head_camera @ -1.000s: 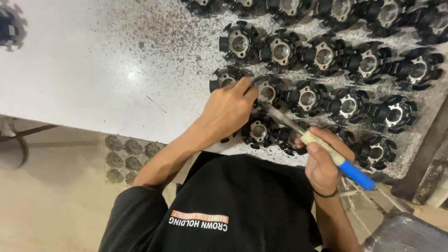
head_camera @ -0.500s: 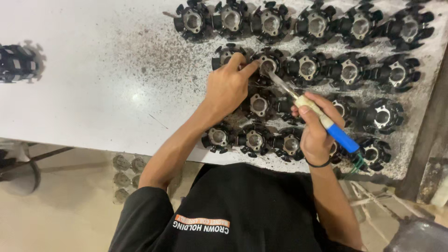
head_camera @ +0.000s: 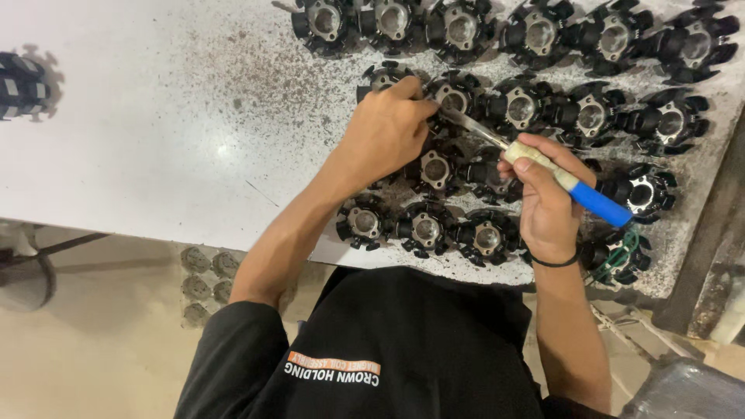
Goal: The person solders wire leads onto motor rotor components arranged in rows on a workbench. They hold each rotor steady with one hand while applying a heated soldering iron and solder wire to the rotor's terminal with the other, working through the parts one at a time.
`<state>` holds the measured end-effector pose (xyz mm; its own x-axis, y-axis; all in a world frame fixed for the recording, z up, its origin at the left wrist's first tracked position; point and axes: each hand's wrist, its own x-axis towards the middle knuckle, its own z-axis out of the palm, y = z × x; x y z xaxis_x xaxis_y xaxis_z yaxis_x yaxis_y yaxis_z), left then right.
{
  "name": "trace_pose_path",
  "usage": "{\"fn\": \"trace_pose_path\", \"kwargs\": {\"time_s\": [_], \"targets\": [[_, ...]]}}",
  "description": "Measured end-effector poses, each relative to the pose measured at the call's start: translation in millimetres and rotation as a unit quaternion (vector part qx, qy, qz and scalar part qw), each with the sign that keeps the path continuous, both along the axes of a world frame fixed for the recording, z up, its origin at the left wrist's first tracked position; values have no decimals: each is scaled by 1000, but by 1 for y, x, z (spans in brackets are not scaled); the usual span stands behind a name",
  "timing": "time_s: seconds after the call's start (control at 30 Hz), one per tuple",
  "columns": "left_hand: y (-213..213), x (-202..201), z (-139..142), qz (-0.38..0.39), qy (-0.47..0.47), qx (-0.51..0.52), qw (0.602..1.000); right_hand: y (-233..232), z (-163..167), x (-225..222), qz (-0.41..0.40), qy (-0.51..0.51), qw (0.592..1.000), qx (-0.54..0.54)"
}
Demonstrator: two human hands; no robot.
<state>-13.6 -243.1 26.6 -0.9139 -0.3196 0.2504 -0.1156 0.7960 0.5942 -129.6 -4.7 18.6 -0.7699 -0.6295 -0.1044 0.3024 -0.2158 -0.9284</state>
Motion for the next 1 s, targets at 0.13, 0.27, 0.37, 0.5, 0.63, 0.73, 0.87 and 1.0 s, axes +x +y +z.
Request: {"fn": "trace_pose_path", "kwargs": {"time_s": [0.13, 0.27, 0.37, 0.5, 0.63, 0.73, 0.87, 1.0], "targets": [[2, 0, 0, 20, 7, 30, 999, 1, -6, 10, -21, 14, 1000, 10], [2, -4, -5, 28, 9, 34, 999, 1, -11, 10, -38, 7, 999, -8], [7, -6, -9, 29, -10, 12, 999, 2, -13, 9, -50, 1, 998, -25], [12, -7, -13, 20, -54, -19, 998, 4, -16, 9, -36, 3, 999, -28], [14, -3, -14, 29, -20, -28, 999, 4, -17, 9, -44, 2, 998, -40], [15, 1, -13, 36, -3, -32, 999, 4, -16, 9, -29, -1, 999, -24], [15, 2, -17, 47, 14, -32, 998, 3, -14, 10, -40, 7, 999, -30], [12, 0, -22, 52, 33, -22, 998, 2, -14, 9, -35, 9, 999, -21]]}}
